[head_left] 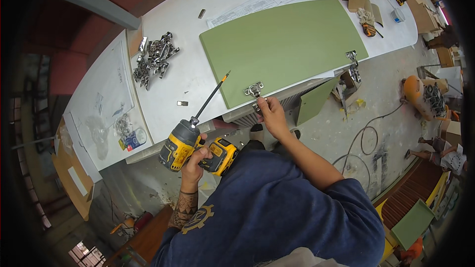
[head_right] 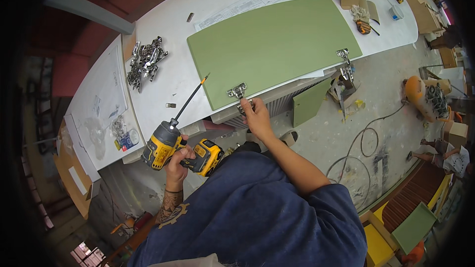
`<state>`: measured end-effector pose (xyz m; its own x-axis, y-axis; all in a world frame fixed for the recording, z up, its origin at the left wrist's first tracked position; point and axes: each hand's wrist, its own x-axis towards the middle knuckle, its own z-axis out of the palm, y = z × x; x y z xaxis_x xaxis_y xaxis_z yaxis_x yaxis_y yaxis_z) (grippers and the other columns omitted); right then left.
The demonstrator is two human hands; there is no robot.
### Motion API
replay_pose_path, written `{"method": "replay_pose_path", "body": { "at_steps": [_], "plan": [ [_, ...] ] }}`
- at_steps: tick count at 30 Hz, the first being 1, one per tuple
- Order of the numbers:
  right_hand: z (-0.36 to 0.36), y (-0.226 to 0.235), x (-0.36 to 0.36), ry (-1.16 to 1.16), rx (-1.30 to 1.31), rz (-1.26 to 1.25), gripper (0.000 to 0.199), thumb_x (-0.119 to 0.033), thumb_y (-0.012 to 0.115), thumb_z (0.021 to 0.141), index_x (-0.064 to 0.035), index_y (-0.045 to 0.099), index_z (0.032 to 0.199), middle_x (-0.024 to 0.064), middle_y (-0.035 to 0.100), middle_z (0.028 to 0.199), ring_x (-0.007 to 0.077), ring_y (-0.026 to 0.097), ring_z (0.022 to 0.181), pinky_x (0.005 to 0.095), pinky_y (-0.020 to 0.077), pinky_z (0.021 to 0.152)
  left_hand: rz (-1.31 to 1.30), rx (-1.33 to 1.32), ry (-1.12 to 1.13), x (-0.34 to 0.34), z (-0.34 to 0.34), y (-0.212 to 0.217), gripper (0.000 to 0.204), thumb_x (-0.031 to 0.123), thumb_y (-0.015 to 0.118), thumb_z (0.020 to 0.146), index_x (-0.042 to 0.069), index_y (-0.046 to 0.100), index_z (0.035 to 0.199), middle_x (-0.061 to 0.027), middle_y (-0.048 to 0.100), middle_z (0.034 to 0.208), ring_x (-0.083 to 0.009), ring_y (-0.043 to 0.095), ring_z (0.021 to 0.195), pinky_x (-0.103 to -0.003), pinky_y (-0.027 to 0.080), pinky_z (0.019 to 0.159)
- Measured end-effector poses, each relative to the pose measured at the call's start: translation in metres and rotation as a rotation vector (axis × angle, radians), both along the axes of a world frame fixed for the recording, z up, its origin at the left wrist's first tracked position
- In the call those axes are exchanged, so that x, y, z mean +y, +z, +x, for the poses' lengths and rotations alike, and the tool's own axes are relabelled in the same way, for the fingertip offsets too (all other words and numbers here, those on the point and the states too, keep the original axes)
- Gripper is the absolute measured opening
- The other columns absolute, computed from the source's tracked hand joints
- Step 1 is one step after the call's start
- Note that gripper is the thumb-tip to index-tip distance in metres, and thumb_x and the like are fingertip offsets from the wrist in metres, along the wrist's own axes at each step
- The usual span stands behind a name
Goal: The person installs metal hinges onto a green cabinet door using a power drill. The person positions the hinges over pre-drilled holes, inserts screws, and drives them in with the drill.
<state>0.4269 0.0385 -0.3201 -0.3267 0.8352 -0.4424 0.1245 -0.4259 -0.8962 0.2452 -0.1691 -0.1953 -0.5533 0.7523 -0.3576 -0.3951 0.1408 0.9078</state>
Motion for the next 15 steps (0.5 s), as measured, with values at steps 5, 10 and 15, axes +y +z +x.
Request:
{"method": "replay_pose_path", "body": {
  "at_steps": [5, 10, 15],
  "plan": [
    [-0.001, 0.017, -0.002, 0.032, -0.048, -0.04, 0.047, -0.048, 0.066, 0.103, -0.0022, 0.059, 0.108, 0.0023, 0.06, 0.084, 0.0096, 0.062, 0.07, 0.0254, 0.0553, 0.056, -0.037, 0.052, 0.001, -0.003, 0.002, -0.002, 0.048, 0.013, 0.066, 0.086, -0.008, 0.057, 0.128, -0.0073, 0.059, 0.079, -0.0167, 0.057, 0.073, -0.032, 0.05, 0.074],
    [-0.002, 0.028, 0.004, 0.045, -0.085, -0.079, 0.046, -0.048, 0.067, 0.102, -0.0028, 0.059, 0.104, 0.0009, 0.06, 0.08, 0.0091, 0.062, 0.065, 0.0251, 0.0543, 0.052, -0.028, 0.027, -0.056, 0.0, 0.004, 0.002, 0.037, 0.01, 0.066, 0.092, -0.005, 0.063, 0.126, -0.0055, 0.066, 0.084, -0.0145, 0.062, 0.077, -0.029, 0.05, 0.077],
    [-0.003, 0.032, 0.005, 0.064, -0.136, -0.153, 0.048, -0.05, 0.067, 0.101, -0.0033, 0.059, 0.104, 0.0023, 0.062, 0.079, 0.0086, 0.062, 0.063, 0.0251, 0.054, 0.052, -0.003, 0.001, -0.079, 0.004, 0.006, 0.002, 0.038, 0.01, 0.065, 0.092, -0.004, 0.062, 0.128, -0.0055, 0.066, 0.085, -0.0145, 0.063, 0.079, -0.029, 0.05, 0.078]
  ]
}}
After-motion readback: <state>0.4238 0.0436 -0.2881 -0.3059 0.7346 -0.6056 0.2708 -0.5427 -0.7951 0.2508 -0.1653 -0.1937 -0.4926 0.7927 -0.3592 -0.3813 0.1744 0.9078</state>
